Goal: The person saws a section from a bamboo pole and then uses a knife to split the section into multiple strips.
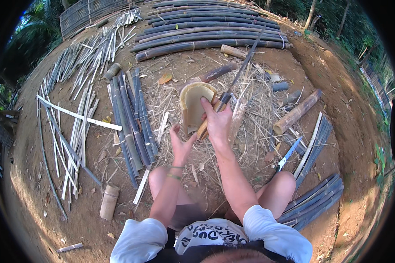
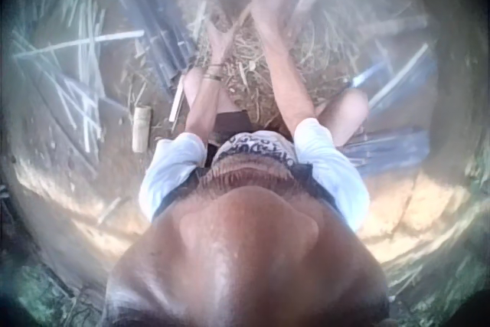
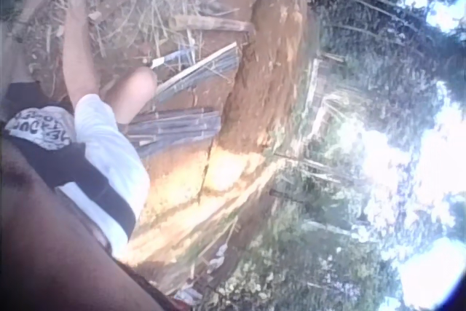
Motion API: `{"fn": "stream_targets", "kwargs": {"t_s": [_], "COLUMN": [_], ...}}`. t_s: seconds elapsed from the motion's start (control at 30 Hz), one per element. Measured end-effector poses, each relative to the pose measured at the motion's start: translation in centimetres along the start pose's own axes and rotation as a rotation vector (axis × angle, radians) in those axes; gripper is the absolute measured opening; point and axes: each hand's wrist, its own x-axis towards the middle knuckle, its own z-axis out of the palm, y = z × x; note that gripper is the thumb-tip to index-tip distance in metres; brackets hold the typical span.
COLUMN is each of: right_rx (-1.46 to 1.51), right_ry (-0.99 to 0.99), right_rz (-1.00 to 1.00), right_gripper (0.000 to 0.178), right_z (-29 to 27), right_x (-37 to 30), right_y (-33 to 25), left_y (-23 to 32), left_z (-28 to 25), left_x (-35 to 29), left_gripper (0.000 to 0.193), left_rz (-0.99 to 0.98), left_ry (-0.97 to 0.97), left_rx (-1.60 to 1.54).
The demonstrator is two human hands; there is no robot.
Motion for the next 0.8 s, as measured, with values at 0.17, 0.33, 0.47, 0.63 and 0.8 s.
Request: {"fn": "stream_targets", "kwargs": {"t_s": [0.17, 0.33, 0.47, 0.63, 0.8], "right_rx": [-0.012, -0.079, -0.074, -0.206, -0.178], "right_ry": [-0.027, -0.13, -0.233, -0.283, -0.332], "right_rz": [0.014, -0.061, -0.007, 0.042, -0.034], "right_gripper": [0.031, 0.029, 0.034, 0.037, 0.027], "right_z": [1.6, 3.0, 2.3, -1.3, -4.3], "right_x": [-1.4, -2.4, -2.1, -2.7, -6.1], "right_y": [0.0, -0.3, 1.0, -1.1, -3.8], "left_y": [13.7, 18.4, 18.2, 19.0, 20.1], "left_z": [-6.8, -5.6, -4.8, -6.1, -5.7], "left_x": [1.1, 3.5, 5.7, 10.0, 11.7], "left_gripper": [0.092, 0.064, 0.027, 0.022, 0.021], "left_rz": [0.462, 0.462, 0.47, 0.52, 0.587], "left_ry": [-0.019, 0.281, 0.491, 0.587, 0.604], "left_rx": [-0.262, -0.242, -0.209, -0.158, -0.132]}}
